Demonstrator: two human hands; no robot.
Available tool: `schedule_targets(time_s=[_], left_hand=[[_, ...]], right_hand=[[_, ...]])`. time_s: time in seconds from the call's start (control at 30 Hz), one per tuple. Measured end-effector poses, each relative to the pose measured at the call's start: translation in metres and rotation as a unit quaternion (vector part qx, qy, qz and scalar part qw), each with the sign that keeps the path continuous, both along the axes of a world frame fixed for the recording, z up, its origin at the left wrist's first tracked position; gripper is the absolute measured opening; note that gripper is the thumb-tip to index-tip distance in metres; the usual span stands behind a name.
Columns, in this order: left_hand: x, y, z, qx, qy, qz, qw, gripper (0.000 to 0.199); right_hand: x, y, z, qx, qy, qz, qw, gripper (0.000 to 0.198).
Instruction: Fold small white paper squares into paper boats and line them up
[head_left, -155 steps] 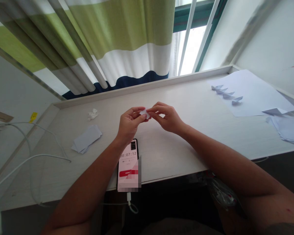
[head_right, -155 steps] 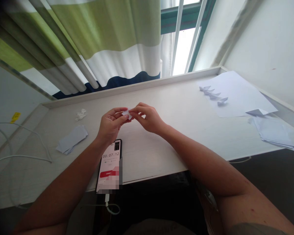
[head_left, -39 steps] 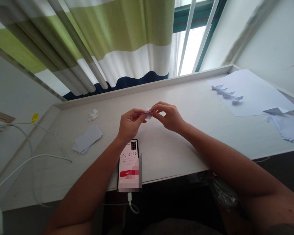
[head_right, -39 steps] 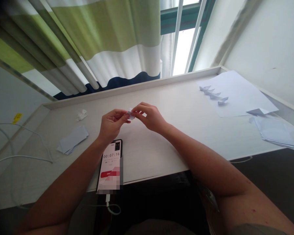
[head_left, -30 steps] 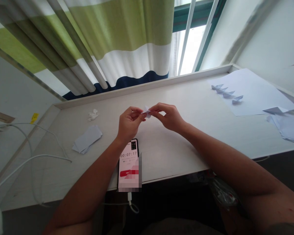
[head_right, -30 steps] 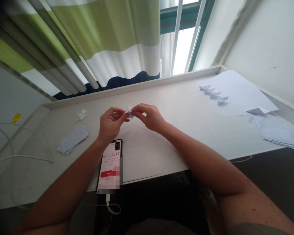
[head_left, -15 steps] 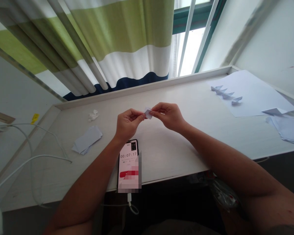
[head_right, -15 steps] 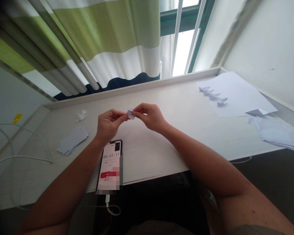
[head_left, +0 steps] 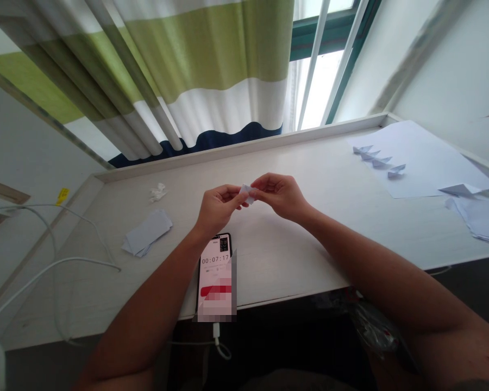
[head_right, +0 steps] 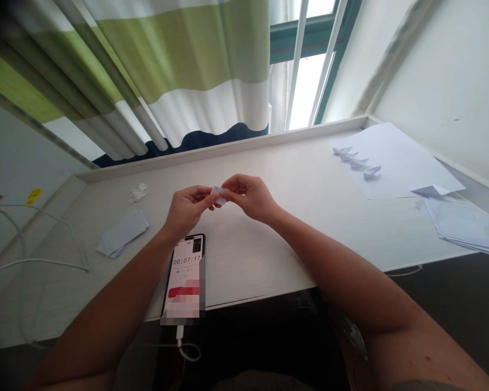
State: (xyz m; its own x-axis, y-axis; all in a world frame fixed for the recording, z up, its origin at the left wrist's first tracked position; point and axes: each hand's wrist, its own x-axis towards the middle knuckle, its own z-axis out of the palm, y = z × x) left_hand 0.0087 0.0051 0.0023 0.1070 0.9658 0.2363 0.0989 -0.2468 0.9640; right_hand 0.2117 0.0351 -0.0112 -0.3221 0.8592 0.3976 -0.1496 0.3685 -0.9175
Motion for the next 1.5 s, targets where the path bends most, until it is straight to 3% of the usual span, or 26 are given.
schedule_targets(time_s=[0.37, 0.53, 0.77, 1.03, 1.27, 1.5], left_hand=[[-0.001, 0.004, -0.004, 0.001, -0.024, -0.015, 1.000, 0.040], [0.003, 0.000, -0.005, 0.056, -0.022, 0.015, 0.998, 0.046], [0.002, 0.000, -0.008, 0.094, 0.007, 0.017, 0.995, 0.023], [0.005, 0.000, -0.007, 0.080, -0.047, 0.018, 0.996, 0.025], [0.004, -0.005, -0.003, 0.051, -0.045, 0.007, 0.998, 0.028], [0.006, -0.005, -0.006, 0.068, -0.022, 0.035, 0.997, 0.027]], right_hand=[[0.006, 0.002, 0.001, 0.103, -0.074, -0.025, 0.992, 0.030], [0.007, 0.000, 0.003, 0.154, -0.098, -0.035, 0.983, 0.020], [0.009, 0.001, 0.000, 0.202, -0.151, -0.037, 0.967, 0.020], [0.013, 0.003, 0.000, 0.273, -0.160, -0.042, 0.948, 0.016], [0.017, 0.005, 0.004, 0.253, -0.186, -0.025, 0.949, 0.023], [0.014, 0.001, 0.010, 0.211, -0.191, -0.049, 0.958, 0.024]])
